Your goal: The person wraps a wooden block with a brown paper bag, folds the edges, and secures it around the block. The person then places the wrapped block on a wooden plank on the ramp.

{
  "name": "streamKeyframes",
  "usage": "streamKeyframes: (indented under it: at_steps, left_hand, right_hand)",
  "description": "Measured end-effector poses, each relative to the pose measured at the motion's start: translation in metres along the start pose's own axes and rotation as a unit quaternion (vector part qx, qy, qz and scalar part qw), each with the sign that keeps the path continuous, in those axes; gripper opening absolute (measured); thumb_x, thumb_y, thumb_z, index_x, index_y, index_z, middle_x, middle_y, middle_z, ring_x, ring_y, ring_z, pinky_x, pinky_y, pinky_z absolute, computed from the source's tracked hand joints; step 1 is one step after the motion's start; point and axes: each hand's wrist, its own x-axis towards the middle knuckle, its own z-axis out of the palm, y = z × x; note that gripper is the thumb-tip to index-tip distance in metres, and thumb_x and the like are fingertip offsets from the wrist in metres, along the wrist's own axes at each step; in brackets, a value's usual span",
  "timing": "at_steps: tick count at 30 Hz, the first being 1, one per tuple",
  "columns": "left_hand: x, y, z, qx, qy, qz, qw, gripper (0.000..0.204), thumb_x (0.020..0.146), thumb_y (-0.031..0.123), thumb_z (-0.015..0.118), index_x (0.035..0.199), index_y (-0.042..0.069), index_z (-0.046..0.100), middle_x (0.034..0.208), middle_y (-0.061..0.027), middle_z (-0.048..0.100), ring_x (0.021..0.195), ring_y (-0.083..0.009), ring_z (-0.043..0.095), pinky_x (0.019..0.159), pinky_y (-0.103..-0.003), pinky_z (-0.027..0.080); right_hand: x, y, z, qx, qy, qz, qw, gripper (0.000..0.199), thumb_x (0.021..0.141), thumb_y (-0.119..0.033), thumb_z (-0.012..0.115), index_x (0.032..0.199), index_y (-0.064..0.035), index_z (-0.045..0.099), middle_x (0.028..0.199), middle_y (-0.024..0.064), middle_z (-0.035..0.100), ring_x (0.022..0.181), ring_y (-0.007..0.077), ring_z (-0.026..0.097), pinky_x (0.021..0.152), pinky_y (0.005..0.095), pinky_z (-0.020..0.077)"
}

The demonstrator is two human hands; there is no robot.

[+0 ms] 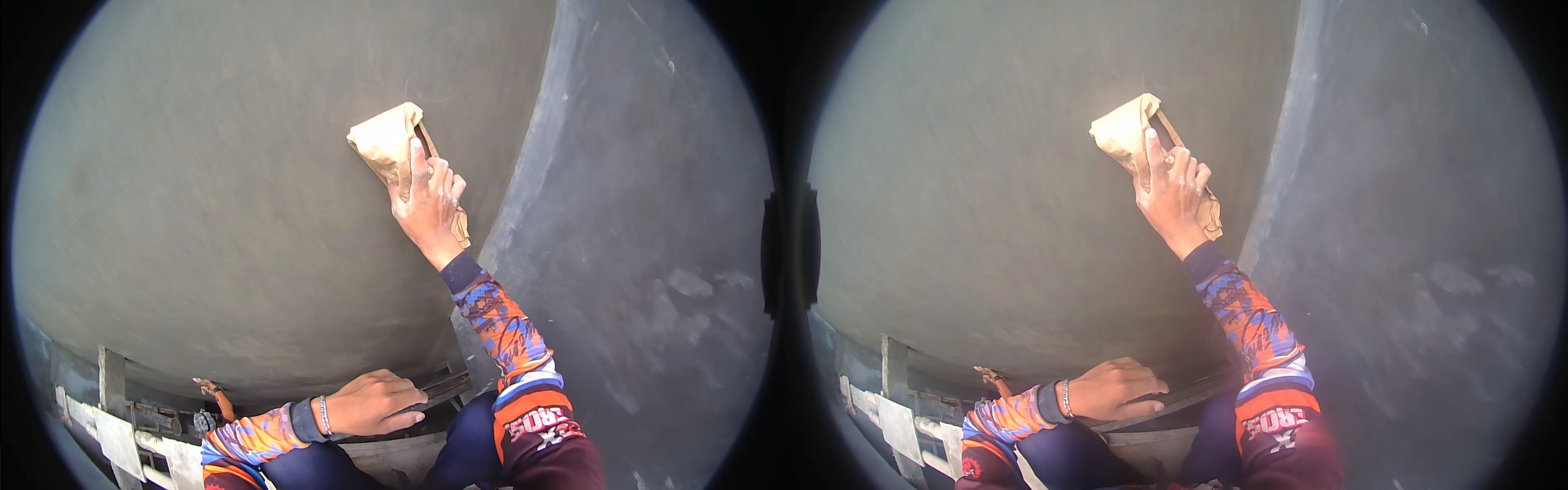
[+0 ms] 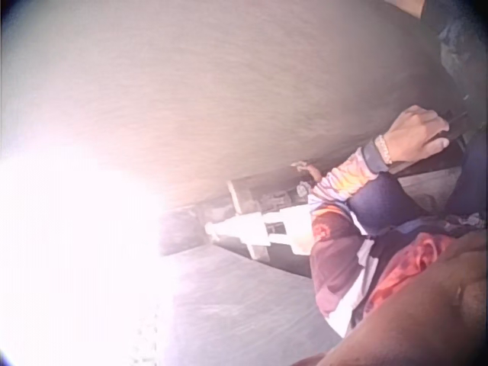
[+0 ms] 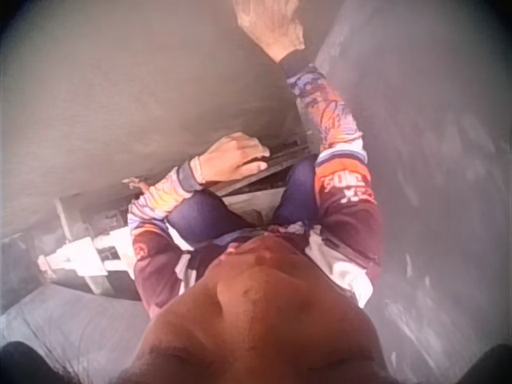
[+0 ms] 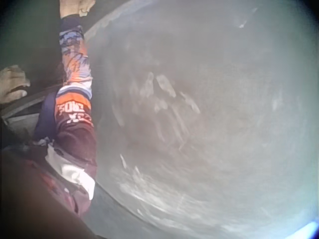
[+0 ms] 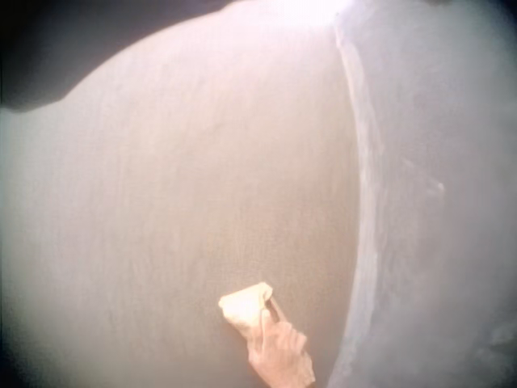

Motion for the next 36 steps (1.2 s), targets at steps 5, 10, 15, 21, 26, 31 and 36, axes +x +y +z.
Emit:
streamKeyframes:
  at_steps: [5,10,15,21,26,31,36]
  left_hand:
    - [-0.004,0.0,-0.002,0.014,0.019,0.008,1.0,0.03,0.096,0.032,0.064,0.108,0.005,0.067,0.087,-0.0101,0.067,0.079,-0.0303,0.064,0.078,-0.04,0.052]
    - [0.0,0.006,-0.009,0.024,-0.017,0.011,0.999,0.032,0.098,0.033,0.061,0.111,0.004,0.066,0.089,-0.0111,0.066,0.082,-0.0313,0.065,0.083,-0.041,0.052]
    - [0.0,0.007,-0.008,0.013,0.001,0.009,1.0,0.032,0.098,0.033,0.061,0.111,0.004,0.066,0.089,-0.0113,0.066,0.082,-0.0313,0.065,0.082,-0.041,0.052]
    - [-0.017,0.01,-0.011,0.014,0.006,-0.017,1.0,0.033,0.097,0.033,0.062,0.11,0.003,0.066,0.088,-0.0113,0.067,0.08,-0.0316,0.066,0.081,-0.041,0.053]
    - [-0.001,0.005,-0.01,0.007,0.009,-0.001,1.0,0.033,0.098,0.033,0.062,0.112,0.003,0.065,0.088,-0.0116,0.066,0.08,-0.0317,0.065,0.081,-0.041,0.053]
    - [-0.001,0.006,-0.006,0.012,0.005,0.015,1.0,0.033,0.099,0.033,0.059,0.113,0.004,0.065,0.089,-0.0118,0.066,0.082,-0.0321,0.065,0.083,-0.042,0.053]
    - [-0.013,0.008,-0.006,0.0,-0.033,0.008,0.999,0.034,0.1,0.034,0.058,0.114,0.004,0.065,0.093,-0.0109,0.068,0.084,-0.0298,0.067,0.085,-0.04,0.053]
  right_hand:
    - [0.036,0.07,-0.015,0.067,0.049,0.169,0.982,0.096,0.085,-0.028,0.074,0.158,-0.0064,0.017,0.109,0.0113,0.052,0.103,0.0263,0.05,0.089,0.0479,0.0314]
    - [0.202,0.003,-0.038,0.085,0.139,0.11,0.98,0.09,0.085,-0.031,0.07,0.158,-0.0144,0.02,0.111,0.0238,0.057,0.104,0.0373,0.057,0.096,0.0535,0.0369]
    - [0.096,-0.067,-0.001,0.075,0.08,-0.112,0.988,0.094,0.068,-0.023,0.084,0.151,-0.0322,0.04,0.101,0.0085,0.05,0.093,0.0276,0.053,0.084,0.0453,0.0373]
    - [0.041,0.055,-0.009,0.065,0.096,0.052,0.992,0.091,0.078,-0.023,0.078,0.155,-0.0118,0.031,0.107,0.0073,0.053,0.102,0.0237,0.051,0.087,0.0435,0.0289]
    - [0.231,0.023,-0.057,0.084,0.214,0.123,0.965,0.083,0.083,-0.032,0.07,0.155,-0.0162,0.03,0.109,0.0163,0.059,0.102,0.0311,0.058,0.101,0.0493,0.0324]
    - [0.166,-0.083,-0.032,0.054,0.117,-0.186,0.974,0.084,0.07,-0.029,0.082,0.146,-0.0287,0.048,0.099,0.0074,0.054,0.095,0.0242,0.057,0.082,0.0436,0.0376]
    - [0.088,0.024,-0.021,0.056,0.101,-0.047,0.992,0.088,0.07,-0.025,0.082,0.15,-0.0207,0.044,0.102,0.0044,0.053,0.096,0.0218,0.054,0.087,0.0444,0.0307]
